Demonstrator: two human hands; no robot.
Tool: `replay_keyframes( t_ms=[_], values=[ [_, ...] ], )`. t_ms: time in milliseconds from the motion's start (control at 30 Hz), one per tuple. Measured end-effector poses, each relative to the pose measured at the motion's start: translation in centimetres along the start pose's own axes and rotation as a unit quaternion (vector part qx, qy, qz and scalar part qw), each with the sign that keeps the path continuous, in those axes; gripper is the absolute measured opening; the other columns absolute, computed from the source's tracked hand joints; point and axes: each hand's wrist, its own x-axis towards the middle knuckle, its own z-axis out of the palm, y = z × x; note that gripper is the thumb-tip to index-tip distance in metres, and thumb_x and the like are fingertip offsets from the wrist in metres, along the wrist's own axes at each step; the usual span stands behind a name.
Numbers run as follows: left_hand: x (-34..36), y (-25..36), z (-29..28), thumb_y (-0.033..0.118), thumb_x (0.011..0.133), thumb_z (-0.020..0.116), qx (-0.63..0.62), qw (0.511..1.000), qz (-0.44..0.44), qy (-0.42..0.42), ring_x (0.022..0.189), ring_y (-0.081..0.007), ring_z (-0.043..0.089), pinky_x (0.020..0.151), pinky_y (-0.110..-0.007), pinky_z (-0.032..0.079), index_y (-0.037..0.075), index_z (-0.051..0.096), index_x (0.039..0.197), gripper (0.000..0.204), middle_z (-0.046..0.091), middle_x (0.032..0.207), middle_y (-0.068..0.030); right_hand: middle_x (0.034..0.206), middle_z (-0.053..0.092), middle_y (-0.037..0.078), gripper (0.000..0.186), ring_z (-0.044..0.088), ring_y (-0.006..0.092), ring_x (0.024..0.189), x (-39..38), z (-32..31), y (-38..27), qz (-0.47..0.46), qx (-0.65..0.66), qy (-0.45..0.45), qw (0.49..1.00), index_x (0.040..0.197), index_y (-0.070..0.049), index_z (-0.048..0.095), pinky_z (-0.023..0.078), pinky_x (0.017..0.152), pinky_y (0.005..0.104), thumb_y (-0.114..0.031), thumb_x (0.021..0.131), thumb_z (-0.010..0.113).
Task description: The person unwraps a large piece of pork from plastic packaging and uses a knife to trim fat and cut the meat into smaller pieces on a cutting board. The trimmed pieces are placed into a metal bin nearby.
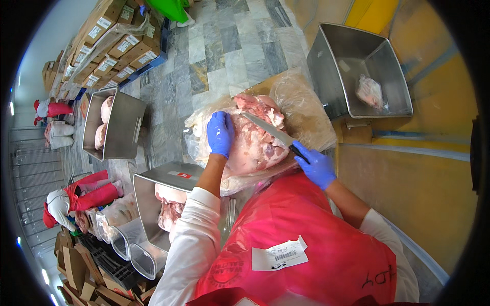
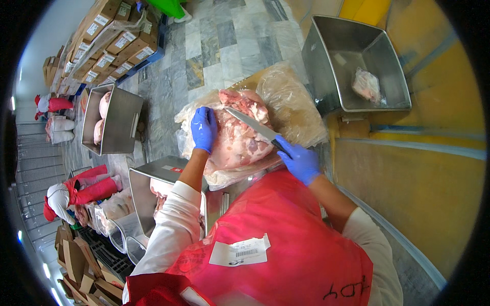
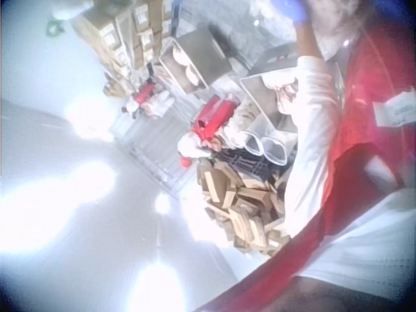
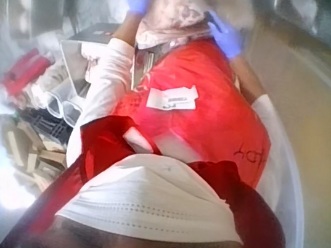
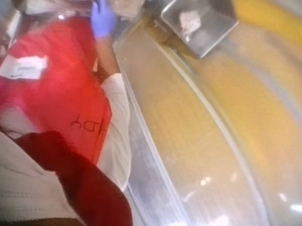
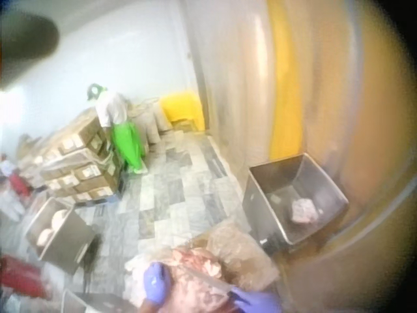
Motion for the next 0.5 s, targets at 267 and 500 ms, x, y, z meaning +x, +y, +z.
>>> replay_keyframes(
  t_ms=[267,500],
  values=[
    [0.0,0.5,-0.5,0.014,0.097,0.061,-0.041,0.996,-0.058,0.051,0.085,-0.0437,0.062,0.075,-0.051,0.049,0.002,0.064,0.094,0.013,0.064,0.092,-0.0225,0.118,0.074,0.020,0.052,0.073,0.0177,0.105,-5.6,-6.9,-1.3,0.058,0.224,0.020,0.973,0.146,-0.010,0.057,0.056,0.089,0.0335,-0.012,0.096,0.070],
    [0.2,-0.7,-0.3,0.019,0.097,0.062,-0.046,0.967,-0.221,0.121,0.100,-0.0392,0.064,0.088,-0.050,0.049,0.005,0.068,0.106,0.018,0.068,0.109,-0.0199,0.107,0.073,0.025,0.048,0.073,0.0399,0.093,-4.3,-9.2,-6.8,0.096,0.053,-0.040,0.993,0.142,-0.014,0.061,0.058,0.082,0.0444,-0.024,0.096,0.067]
  ],
)
